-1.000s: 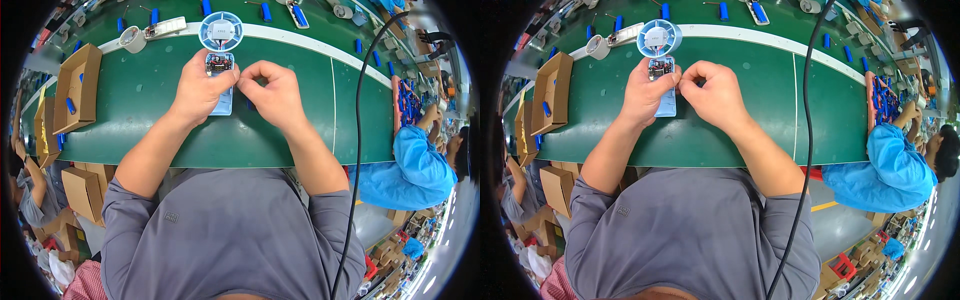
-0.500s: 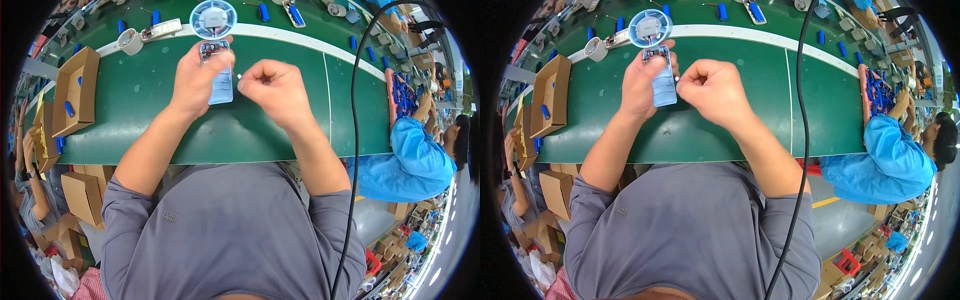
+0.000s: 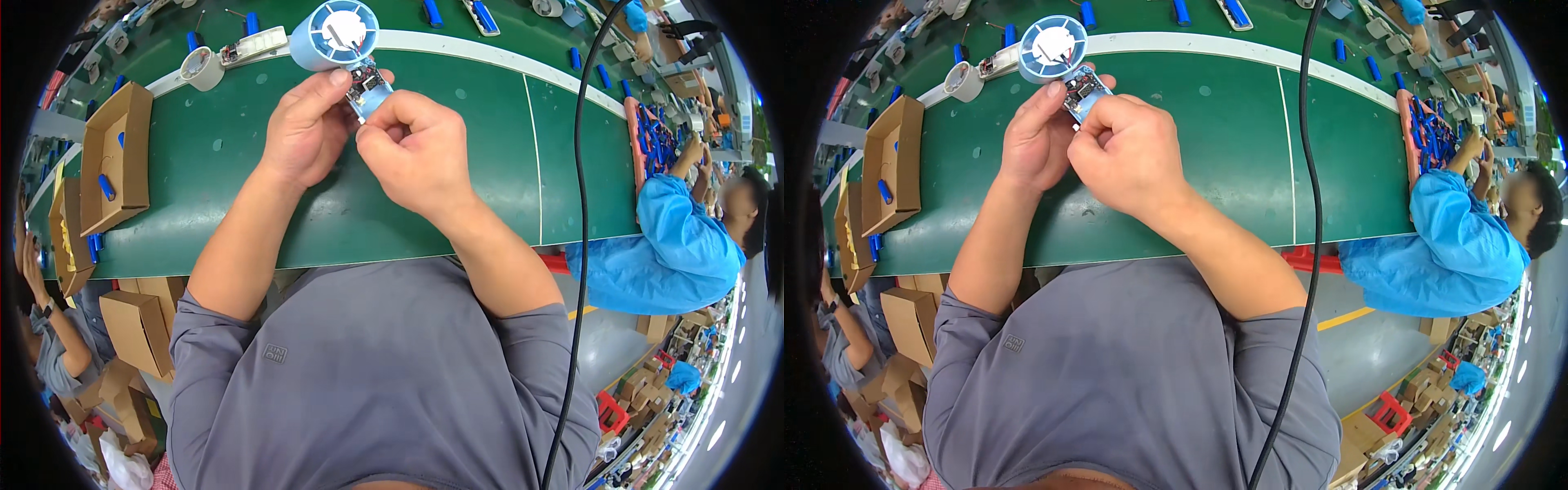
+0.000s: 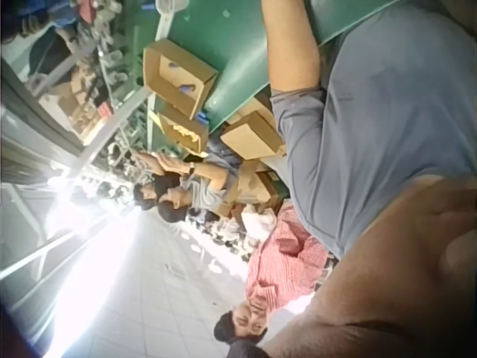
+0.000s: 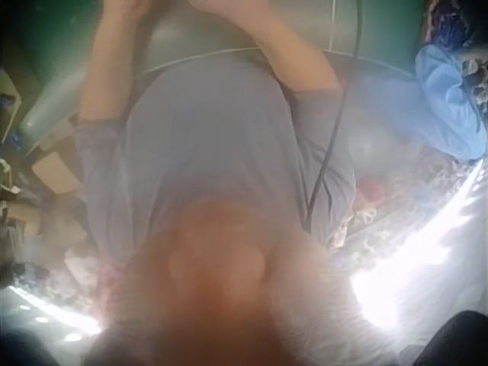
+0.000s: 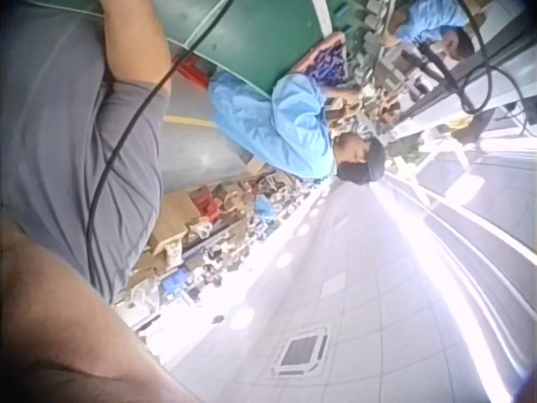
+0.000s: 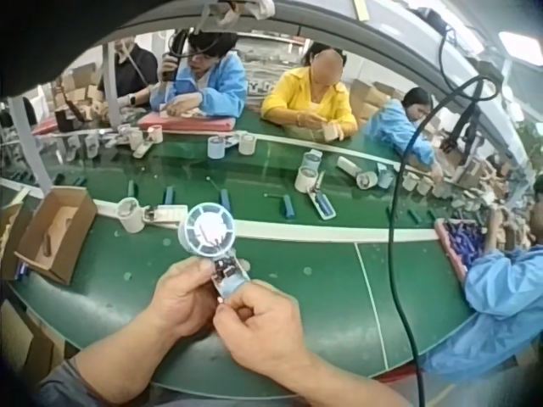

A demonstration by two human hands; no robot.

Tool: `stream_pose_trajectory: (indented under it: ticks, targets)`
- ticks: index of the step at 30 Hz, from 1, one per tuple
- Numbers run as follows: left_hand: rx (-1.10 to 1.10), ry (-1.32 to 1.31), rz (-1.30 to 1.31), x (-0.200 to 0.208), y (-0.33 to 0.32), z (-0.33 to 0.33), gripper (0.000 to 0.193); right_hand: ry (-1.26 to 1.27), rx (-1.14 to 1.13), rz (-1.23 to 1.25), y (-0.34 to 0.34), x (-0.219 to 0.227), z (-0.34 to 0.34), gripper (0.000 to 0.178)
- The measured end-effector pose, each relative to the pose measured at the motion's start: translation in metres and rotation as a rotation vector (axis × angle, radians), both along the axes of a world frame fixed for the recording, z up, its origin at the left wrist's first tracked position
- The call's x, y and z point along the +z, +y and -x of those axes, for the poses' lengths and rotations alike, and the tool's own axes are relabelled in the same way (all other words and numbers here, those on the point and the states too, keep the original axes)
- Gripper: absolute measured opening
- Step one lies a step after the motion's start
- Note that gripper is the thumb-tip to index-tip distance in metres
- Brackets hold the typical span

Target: Assembling the internal components and housing of portable electronic fans.

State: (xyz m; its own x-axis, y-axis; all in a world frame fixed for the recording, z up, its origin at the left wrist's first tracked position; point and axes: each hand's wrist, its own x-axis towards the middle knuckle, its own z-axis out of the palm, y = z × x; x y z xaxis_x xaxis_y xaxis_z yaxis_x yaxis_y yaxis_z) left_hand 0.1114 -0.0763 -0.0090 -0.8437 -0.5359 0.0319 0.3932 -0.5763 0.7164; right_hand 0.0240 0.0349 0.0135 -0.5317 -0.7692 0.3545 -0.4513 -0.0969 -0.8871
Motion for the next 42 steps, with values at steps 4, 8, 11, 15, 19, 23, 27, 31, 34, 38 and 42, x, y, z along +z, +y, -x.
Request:
stream_pose_trajectory:
  ticks: [4,8,11,15,19,23,27,31,34,38,42]
  targets:
    - [0.014,-0.012,0.015,-0.005,-0.001,0.002,0.035,-0.333,0.072,-0.033,-0.002,0.003,0.002,0.008]
    - [-0.024,-0.024,-0.041,-0.005,-0.002,0.000,0.037,-0.390,0.088,-0.030,-0.001,0.005,0.002,0.009]
    - [-0.018,-0.056,-0.053,-0.004,0.000,0.000,0.038,-0.356,0.074,-0.037,-0.004,0.002,0.002,0.010]
    - [0.039,-0.128,0.009,-0.005,0.002,0.002,0.038,-0.419,0.047,-0.100,-0.004,0.001,0.007,0.009]
    - [0.049,-0.209,0.043,-0.010,0.001,0.002,0.037,-0.538,0.070,-0.155,-0.006,0.001,0.012,0.005]
    - [0.035,-0.265,0.068,-0.009,0.001,0.002,0.037,-0.701,0.093,-0.192,-0.005,0.006,0.014,0.007]
    - [0.019,-0.317,0.061,-0.010,0.000,0.002,0.037,-0.813,0.097,-0.225,-0.004,0.012,0.017,0.008]
    - [0.015,-0.326,0.043,-0.009,0.003,0.004,0.038,-0.843,0.101,-0.249,-0.002,0.010,0.019,0.008]
    - [0.007,-0.345,0.058,-0.010,0.001,0.003,0.037,-0.848,0.103,-0.258,-0.001,0.011,0.018,0.007]
    - [0.035,-0.327,0.048,-0.011,0.003,0.005,0.037,-0.859,0.104,-0.254,-0.001,0.011,0.019,0.007]
    - [0.045,-0.336,0.070,-0.012,0.003,0.005,0.037,-0.895,0.100,-0.268,0.000,0.009,0.022,0.007]
